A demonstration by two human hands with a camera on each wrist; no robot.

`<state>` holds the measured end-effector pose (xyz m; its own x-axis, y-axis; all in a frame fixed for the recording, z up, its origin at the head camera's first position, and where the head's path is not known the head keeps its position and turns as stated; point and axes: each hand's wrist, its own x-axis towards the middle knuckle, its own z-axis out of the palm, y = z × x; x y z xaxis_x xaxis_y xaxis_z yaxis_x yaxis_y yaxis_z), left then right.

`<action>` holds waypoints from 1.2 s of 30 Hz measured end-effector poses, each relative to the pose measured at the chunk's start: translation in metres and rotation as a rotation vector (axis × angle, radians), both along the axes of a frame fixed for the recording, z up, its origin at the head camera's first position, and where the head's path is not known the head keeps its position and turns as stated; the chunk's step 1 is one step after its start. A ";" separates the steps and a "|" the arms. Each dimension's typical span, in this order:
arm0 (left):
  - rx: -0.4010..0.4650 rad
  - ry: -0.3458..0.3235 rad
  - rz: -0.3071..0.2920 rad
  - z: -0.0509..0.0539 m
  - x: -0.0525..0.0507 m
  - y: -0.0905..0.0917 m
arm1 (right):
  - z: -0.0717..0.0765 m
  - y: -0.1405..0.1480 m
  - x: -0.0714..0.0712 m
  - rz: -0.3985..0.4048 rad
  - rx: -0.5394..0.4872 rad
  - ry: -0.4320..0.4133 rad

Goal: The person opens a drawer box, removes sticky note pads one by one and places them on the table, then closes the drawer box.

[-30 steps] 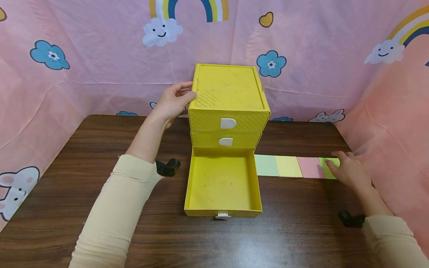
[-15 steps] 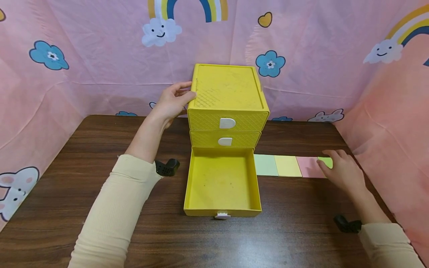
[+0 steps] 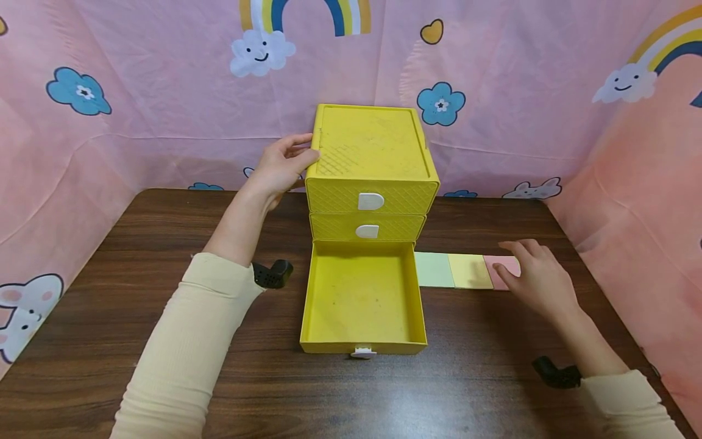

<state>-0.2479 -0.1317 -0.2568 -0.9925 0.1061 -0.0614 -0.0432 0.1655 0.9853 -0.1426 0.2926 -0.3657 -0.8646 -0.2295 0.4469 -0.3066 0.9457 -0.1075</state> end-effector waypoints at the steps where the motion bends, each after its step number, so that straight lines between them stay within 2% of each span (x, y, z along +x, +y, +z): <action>1: -0.001 0.000 0.000 0.000 0.000 0.000 | 0.001 -0.003 0.001 0.015 0.004 0.014; 8: -0.005 -0.003 0.002 0.000 0.000 0.000 | 0.003 -0.023 0.004 0.130 0.023 0.099; 17: 0.000 0.000 0.003 -0.001 0.000 0.000 | 0.010 -0.044 0.013 0.176 0.071 0.085; 28: 0.008 -0.005 0.005 -0.001 -0.001 0.000 | 0.010 -0.073 0.021 0.367 0.045 0.147; 36: 0.017 -0.005 -0.001 -0.001 0.000 0.000 | 0.014 -0.095 0.033 0.424 0.065 0.122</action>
<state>-0.2483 -0.1314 -0.2573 -0.9921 0.1082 -0.0641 -0.0476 0.1486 0.9877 -0.1099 0.1977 -0.3520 -0.6300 -0.5831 0.5129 -0.6752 0.7376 0.0091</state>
